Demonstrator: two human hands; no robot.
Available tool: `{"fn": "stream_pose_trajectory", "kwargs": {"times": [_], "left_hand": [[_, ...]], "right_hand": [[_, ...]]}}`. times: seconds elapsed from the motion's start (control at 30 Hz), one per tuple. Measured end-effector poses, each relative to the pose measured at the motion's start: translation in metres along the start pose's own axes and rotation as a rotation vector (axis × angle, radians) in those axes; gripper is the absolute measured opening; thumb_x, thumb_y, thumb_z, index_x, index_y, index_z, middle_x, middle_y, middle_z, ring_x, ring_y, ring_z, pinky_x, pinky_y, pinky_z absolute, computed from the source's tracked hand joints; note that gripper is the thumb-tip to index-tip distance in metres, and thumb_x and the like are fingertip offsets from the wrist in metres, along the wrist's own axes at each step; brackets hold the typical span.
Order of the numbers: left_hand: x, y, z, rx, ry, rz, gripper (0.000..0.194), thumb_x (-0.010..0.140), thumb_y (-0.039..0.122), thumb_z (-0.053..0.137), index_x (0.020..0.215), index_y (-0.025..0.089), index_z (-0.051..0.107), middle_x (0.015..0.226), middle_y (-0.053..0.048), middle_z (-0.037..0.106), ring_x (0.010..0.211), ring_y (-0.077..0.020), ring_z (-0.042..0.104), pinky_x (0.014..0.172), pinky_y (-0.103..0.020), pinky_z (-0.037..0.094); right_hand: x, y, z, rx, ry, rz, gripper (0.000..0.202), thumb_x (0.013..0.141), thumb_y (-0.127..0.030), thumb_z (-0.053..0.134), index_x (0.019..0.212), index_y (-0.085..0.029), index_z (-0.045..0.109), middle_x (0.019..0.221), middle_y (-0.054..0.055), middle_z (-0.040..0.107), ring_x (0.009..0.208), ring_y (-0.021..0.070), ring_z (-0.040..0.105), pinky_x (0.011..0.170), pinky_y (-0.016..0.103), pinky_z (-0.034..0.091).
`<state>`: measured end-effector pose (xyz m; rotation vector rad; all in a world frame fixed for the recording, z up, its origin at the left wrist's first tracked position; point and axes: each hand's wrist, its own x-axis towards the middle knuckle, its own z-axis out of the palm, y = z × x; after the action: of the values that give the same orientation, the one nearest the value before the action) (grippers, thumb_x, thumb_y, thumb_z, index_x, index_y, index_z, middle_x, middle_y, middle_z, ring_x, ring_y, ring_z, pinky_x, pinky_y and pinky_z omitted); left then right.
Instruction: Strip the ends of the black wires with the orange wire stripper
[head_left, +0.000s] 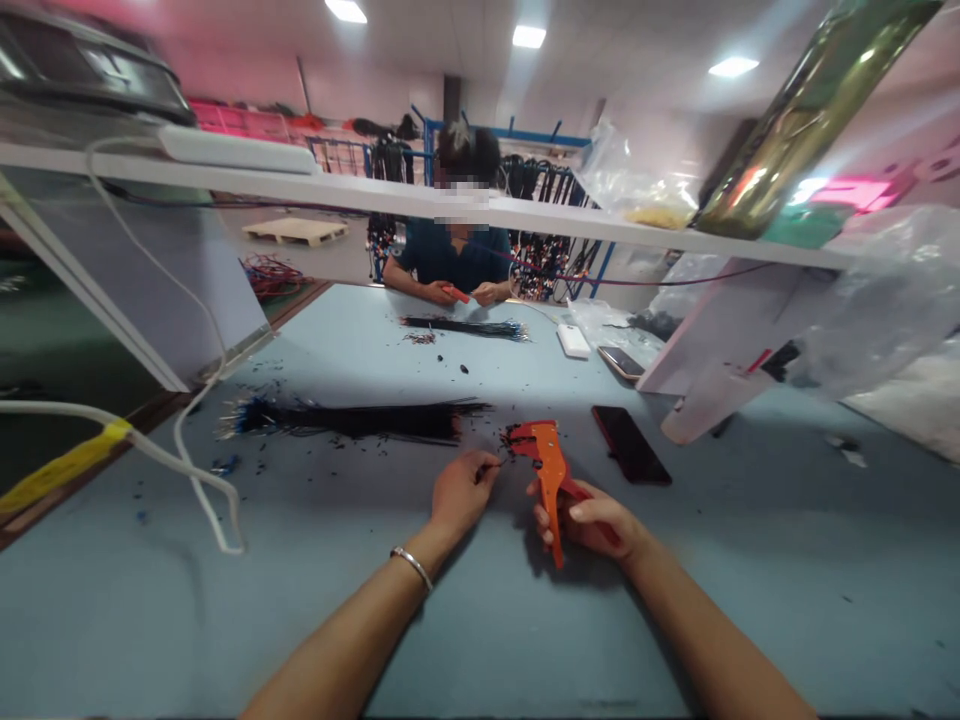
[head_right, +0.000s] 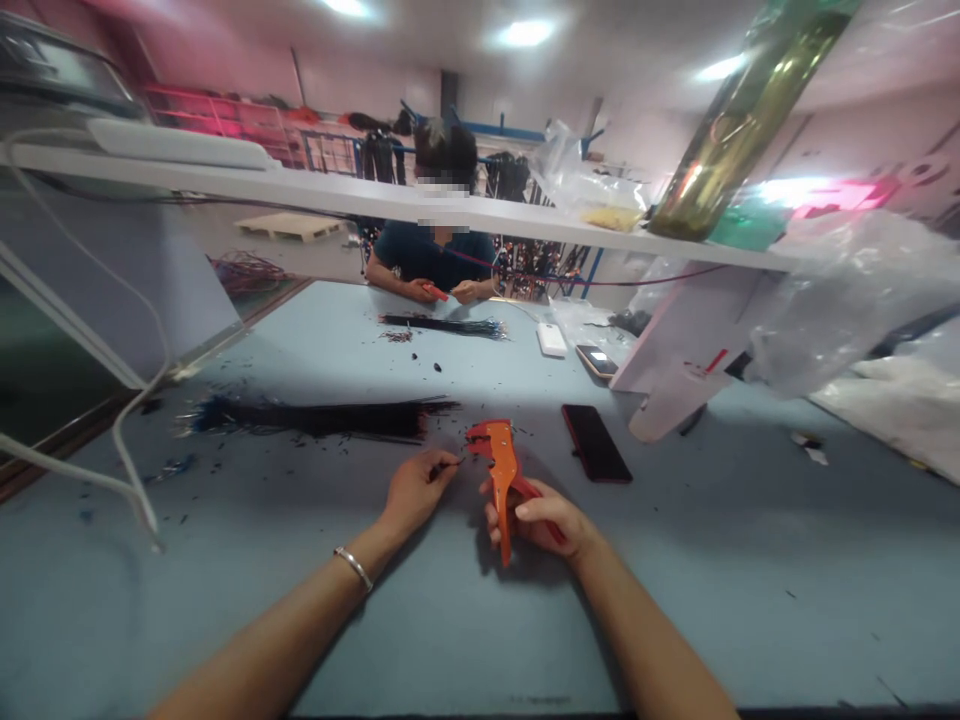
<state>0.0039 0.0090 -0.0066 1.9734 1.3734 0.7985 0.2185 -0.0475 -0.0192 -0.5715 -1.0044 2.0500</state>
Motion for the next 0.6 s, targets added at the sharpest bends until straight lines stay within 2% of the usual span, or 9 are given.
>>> {"fn": "stream_pose_trajectory", "kwargs": {"times": [0.17,0.47,0.6], "left_hand": [[0.0004,-0.0011,0.0007,0.023,0.018,0.004,0.02,0.082,0.019,0.054,0.089,0.022,0.073,0.088,-0.002,0.073,0.076,-0.0168,0.064,0.066,-0.024,0.043],[0.0044,-0.006,0.0047,-0.008,0.063,0.045,0.022,0.081,0.019,0.053,0.087,0.022,0.073,0.087,-0.002,0.073,0.081,-0.0179,0.065,0.071,-0.025,0.046],[0.0055,-0.0071,0.0068,-0.006,0.08,0.001,0.026,0.083,0.022,0.05,0.095,0.021,0.072,0.077,-0.002,0.072,0.069,-0.0184,0.064,0.064,-0.026,0.045]], "right_hand": [[0.0028,0.0007,0.0003,0.031,-0.01,0.0,0.045,0.073,-0.023,0.065,0.116,-0.012,0.056,0.091,0.008,0.063,0.079,0.0195,0.065,0.073,0.036,0.051],[0.0048,-0.0022,0.0015,0.004,-0.068,-0.016,0.048,0.07,-0.021,0.065,0.117,-0.014,0.055,0.091,0.006,0.065,0.079,0.0195,0.065,0.075,0.037,0.051],[0.0066,-0.004,0.0001,-0.007,-0.088,0.0,0.051,0.066,-0.021,0.067,0.116,-0.013,0.055,0.09,0.007,0.066,0.077,0.0195,0.065,0.076,0.037,0.051]]}}
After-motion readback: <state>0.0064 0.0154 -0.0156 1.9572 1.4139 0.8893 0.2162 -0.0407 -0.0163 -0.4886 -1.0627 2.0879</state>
